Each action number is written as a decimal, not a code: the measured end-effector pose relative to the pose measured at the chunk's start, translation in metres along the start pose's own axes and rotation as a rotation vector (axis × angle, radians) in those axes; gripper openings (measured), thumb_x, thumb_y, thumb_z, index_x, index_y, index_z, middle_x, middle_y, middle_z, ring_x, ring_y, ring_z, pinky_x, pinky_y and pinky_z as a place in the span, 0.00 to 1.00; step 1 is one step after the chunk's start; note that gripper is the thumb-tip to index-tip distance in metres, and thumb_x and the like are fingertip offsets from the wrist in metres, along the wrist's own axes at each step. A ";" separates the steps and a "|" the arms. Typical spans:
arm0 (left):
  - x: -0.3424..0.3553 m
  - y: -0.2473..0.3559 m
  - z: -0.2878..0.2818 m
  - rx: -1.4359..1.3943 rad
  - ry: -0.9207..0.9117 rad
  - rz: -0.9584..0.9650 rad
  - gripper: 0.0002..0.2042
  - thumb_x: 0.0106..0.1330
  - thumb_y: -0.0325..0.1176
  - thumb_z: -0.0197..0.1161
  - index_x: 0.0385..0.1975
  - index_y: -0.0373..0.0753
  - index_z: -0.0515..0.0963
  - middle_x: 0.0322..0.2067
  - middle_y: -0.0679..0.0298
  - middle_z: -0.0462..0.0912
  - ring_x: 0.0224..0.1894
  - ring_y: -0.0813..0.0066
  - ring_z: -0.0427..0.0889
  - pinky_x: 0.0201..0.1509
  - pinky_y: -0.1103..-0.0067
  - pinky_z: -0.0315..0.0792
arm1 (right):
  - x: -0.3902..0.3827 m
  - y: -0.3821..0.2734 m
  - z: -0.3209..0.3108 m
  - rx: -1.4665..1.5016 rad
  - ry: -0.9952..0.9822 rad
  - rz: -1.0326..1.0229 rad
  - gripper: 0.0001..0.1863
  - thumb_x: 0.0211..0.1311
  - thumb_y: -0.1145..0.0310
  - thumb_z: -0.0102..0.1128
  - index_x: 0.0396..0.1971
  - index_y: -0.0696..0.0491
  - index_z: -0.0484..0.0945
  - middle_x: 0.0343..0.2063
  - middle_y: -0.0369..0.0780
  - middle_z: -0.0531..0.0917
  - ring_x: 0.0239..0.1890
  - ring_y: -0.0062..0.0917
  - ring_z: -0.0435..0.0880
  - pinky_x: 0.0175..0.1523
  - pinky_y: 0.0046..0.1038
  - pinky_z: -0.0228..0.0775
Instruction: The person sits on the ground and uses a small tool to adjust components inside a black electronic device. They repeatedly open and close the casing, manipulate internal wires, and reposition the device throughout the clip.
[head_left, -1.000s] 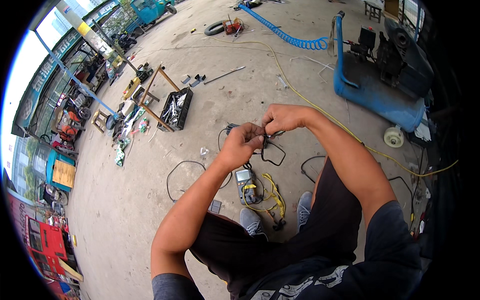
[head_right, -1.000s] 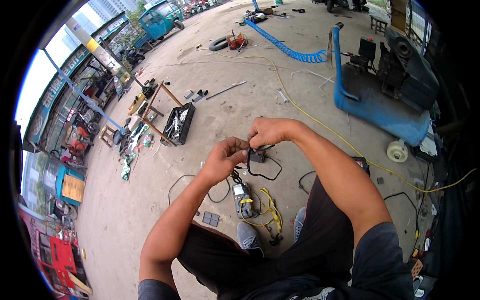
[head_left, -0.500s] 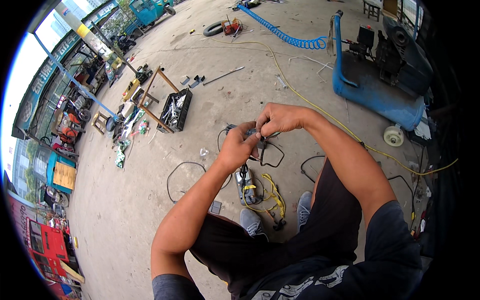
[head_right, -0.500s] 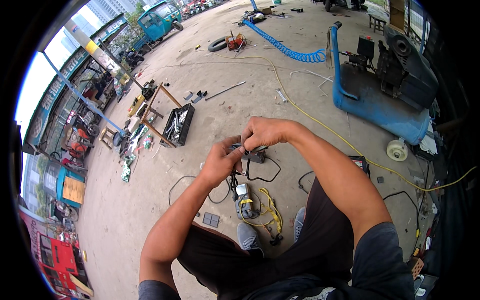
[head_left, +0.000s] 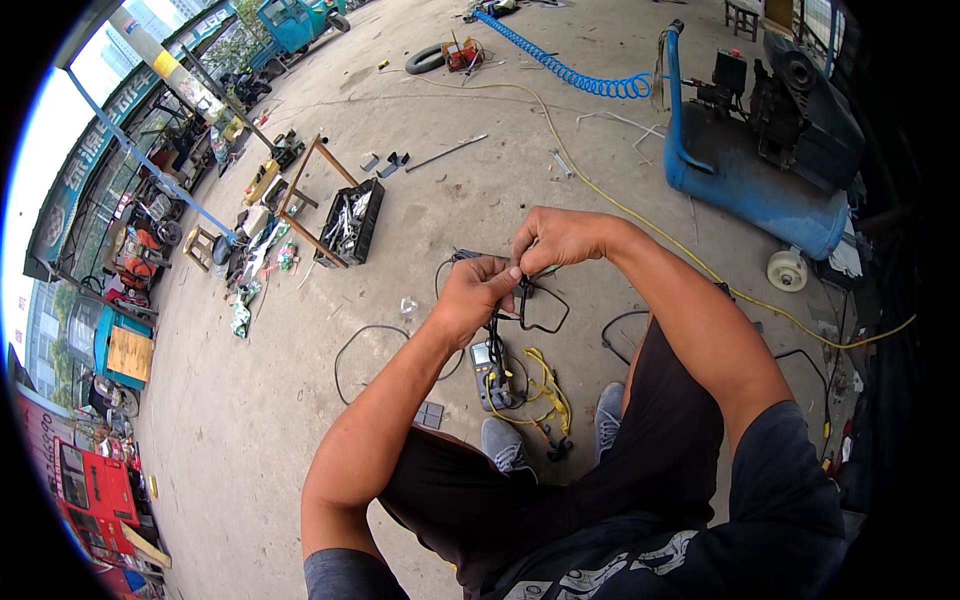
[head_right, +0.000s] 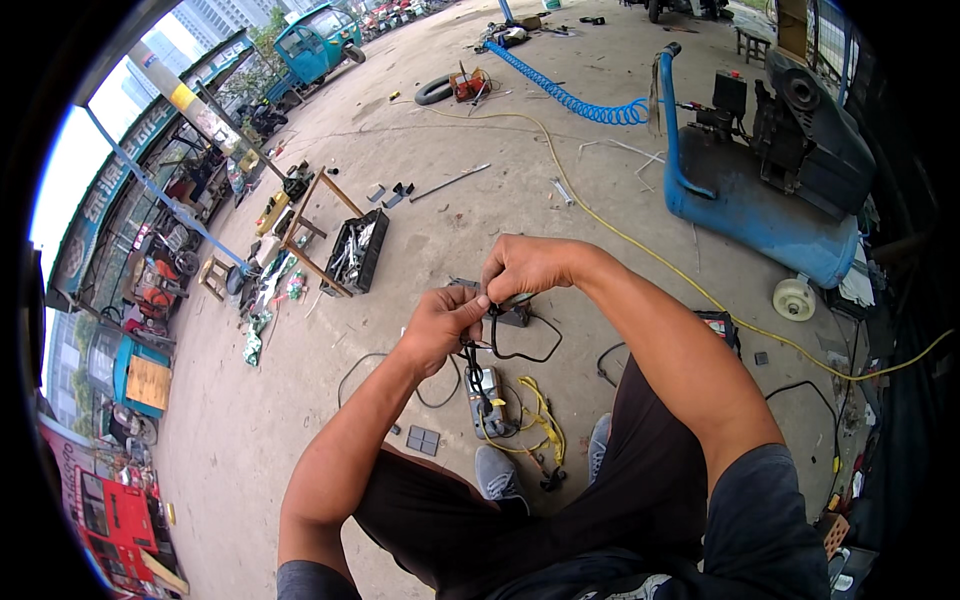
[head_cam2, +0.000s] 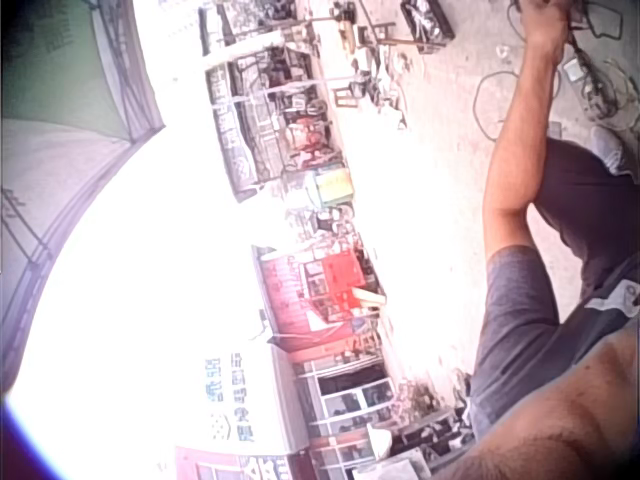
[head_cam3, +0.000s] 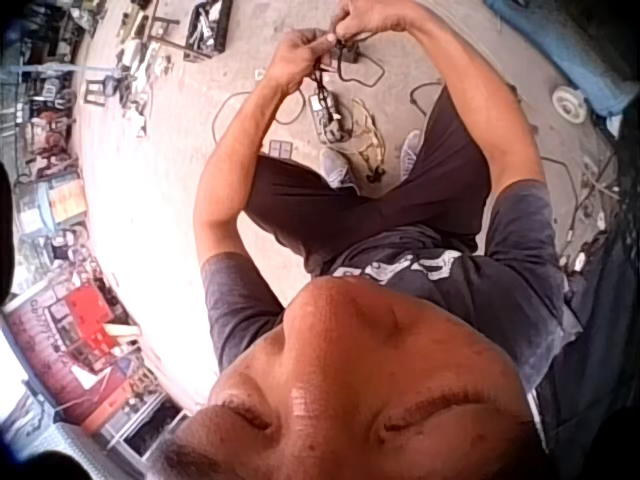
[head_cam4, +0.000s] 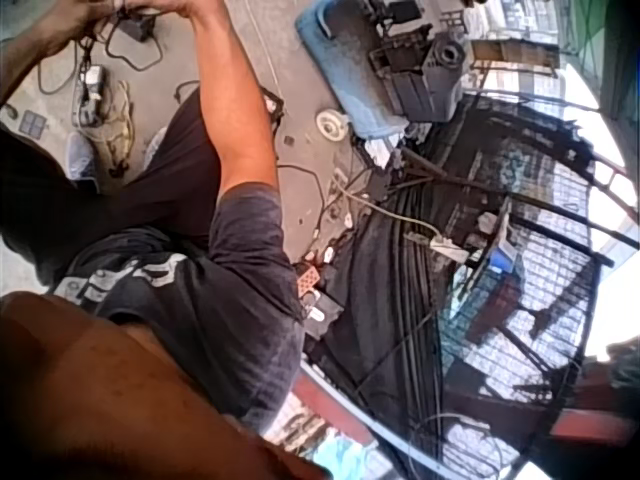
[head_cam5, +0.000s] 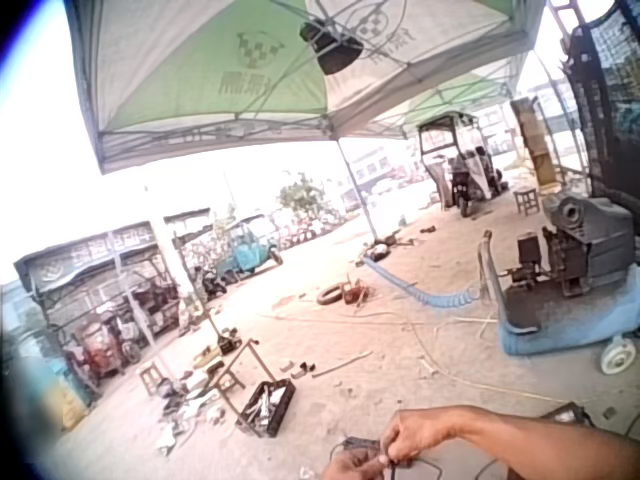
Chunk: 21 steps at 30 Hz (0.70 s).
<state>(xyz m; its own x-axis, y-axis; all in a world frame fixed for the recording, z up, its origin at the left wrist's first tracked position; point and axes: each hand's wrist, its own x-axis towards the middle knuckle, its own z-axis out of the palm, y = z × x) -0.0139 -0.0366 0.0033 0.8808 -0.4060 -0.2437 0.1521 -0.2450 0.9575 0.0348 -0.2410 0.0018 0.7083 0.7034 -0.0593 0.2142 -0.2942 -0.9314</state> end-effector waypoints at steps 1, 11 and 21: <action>-0.001 0.001 0.001 0.006 0.008 -0.001 0.11 0.67 0.38 0.64 0.30 0.37 0.78 0.16 0.69 0.75 0.14 0.86 0.66 0.16 0.86 0.54 | 0.000 0.000 -0.001 -0.010 -0.005 0.004 0.12 0.45 0.66 0.62 0.26 0.59 0.84 0.19 0.33 0.80 0.24 0.16 0.72 0.29 0.24 0.63; 0.006 -0.009 -0.004 0.031 0.037 0.034 0.08 0.64 0.31 0.67 0.30 0.33 0.78 0.20 0.67 0.78 0.18 0.85 0.70 0.20 0.86 0.61 | 0.005 0.009 0.000 0.017 -0.015 0.012 0.12 0.46 0.66 0.62 0.25 0.61 0.83 0.21 0.35 0.82 0.25 0.17 0.75 0.31 0.24 0.66; 0.007 -0.009 -0.003 0.027 0.111 0.092 0.06 0.64 0.27 0.66 0.30 0.31 0.78 0.21 0.67 0.78 0.19 0.84 0.73 0.22 0.86 0.66 | 0.006 0.007 0.001 0.046 0.002 0.044 0.12 0.48 0.66 0.61 0.26 0.61 0.83 0.21 0.36 0.82 0.25 0.18 0.76 0.32 0.23 0.67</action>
<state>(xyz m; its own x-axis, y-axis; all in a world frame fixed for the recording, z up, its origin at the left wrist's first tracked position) -0.0074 -0.0346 -0.0070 0.9349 -0.3279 -0.1354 0.0579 -0.2353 0.9702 0.0399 -0.2380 -0.0058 0.7175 0.6893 -0.0997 0.1517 -0.2944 -0.9436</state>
